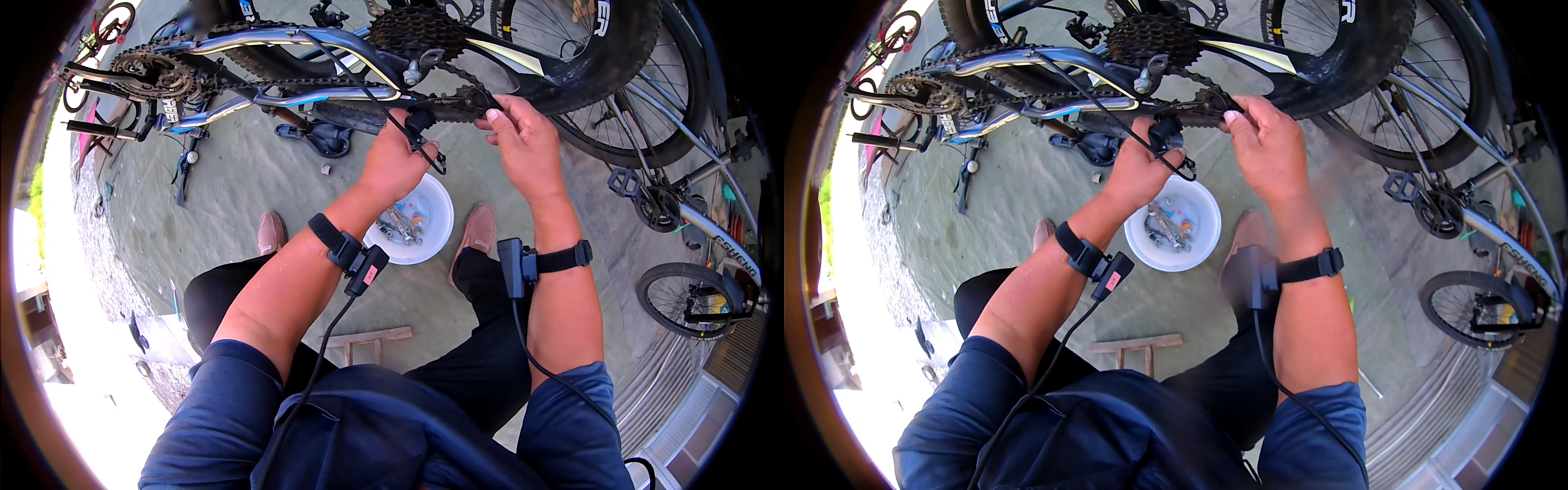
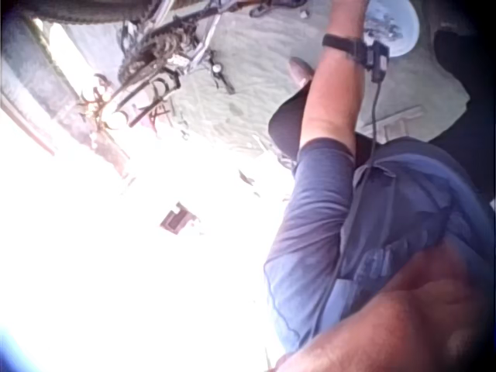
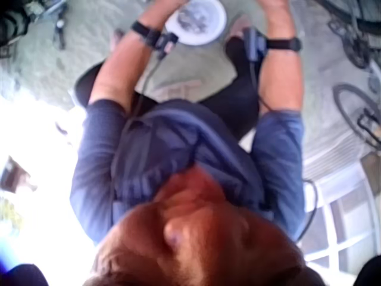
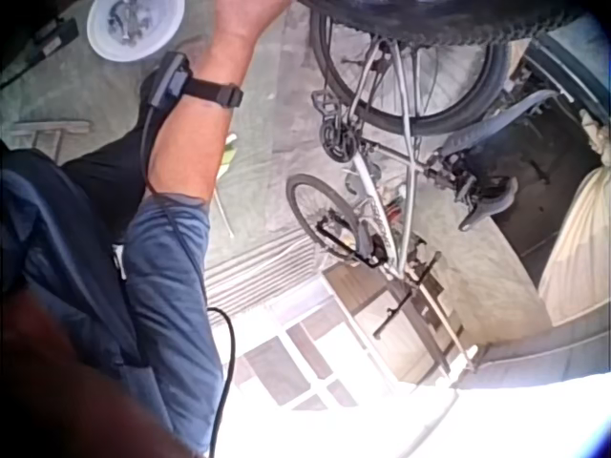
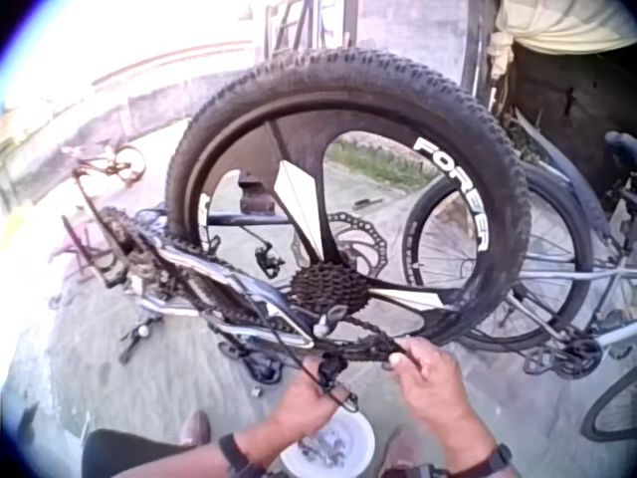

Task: The person works on a bicycle's rear derailleur and chain by hand, moving the pulley and threading the chain around it while sitting outdoors.

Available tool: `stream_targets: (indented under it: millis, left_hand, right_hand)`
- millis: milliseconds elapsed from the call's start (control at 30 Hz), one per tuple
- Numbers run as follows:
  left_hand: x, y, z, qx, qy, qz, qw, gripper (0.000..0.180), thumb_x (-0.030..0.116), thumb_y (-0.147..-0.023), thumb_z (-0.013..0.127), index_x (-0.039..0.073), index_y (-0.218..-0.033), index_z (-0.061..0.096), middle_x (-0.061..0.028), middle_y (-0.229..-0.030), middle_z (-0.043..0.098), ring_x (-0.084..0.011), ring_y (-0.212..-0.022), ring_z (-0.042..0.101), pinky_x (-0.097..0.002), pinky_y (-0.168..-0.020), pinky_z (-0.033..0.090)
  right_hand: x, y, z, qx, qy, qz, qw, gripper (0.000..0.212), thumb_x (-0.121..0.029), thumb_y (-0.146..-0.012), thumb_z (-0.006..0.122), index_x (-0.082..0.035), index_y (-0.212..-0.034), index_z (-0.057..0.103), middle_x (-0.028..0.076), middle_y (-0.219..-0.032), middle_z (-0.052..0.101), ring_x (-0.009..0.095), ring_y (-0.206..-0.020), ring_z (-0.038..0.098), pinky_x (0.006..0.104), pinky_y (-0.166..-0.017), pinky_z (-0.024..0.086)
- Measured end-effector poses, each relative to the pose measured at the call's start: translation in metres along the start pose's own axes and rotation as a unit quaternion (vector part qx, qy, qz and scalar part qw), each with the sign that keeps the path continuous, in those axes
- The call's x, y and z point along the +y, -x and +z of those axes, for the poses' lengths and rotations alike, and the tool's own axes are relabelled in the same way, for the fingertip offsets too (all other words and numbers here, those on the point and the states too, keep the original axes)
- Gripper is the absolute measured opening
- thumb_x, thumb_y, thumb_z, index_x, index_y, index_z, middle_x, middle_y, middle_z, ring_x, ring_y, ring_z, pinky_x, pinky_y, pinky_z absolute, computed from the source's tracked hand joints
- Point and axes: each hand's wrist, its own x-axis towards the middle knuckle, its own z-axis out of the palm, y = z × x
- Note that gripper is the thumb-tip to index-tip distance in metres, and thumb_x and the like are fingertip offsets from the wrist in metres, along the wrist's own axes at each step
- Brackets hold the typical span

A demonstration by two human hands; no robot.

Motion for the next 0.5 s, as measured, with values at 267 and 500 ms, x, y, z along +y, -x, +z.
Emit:
stream_targets:
  millis: [267, 500]
  left_hand:
    - [0.022, -0.003, -0.017, -0.032, -0.151, 0.054, 0.987, 0.048, 0.017, -0.073, 0.071, -0.002, -0.111, 0.048, -0.0246, -0.094, 0.061, -0.0434, -0.087, 0.062, -0.0472, -0.073, 0.049]
    - [0.026, -0.009, -0.022, -0.037, -0.198, 0.111, 0.973, 0.051, 0.018, -0.073, 0.071, -0.002, -0.113, 0.047, -0.0253, -0.095, 0.061, -0.0426, -0.088, 0.062, -0.0469, -0.074, 0.049]
  right_hand:
    - [-0.016, 0.001, -0.004, 0.035, 0.019, -0.036, 0.999, 0.025, -0.011, -0.095, 0.057, 0.003, -0.115, 0.061, 0.007, -0.099, 0.067, 0.014, -0.087, 0.069, 0.025, -0.071, 0.055]
    - [-0.021, -0.005, -0.002, 0.068, -0.004, -0.036, 0.997, 0.027, -0.013, -0.096, 0.057, 0.003, -0.117, 0.061, 0.007, -0.1, 0.066, 0.014, -0.086, 0.068, 0.025, -0.072, 0.054]
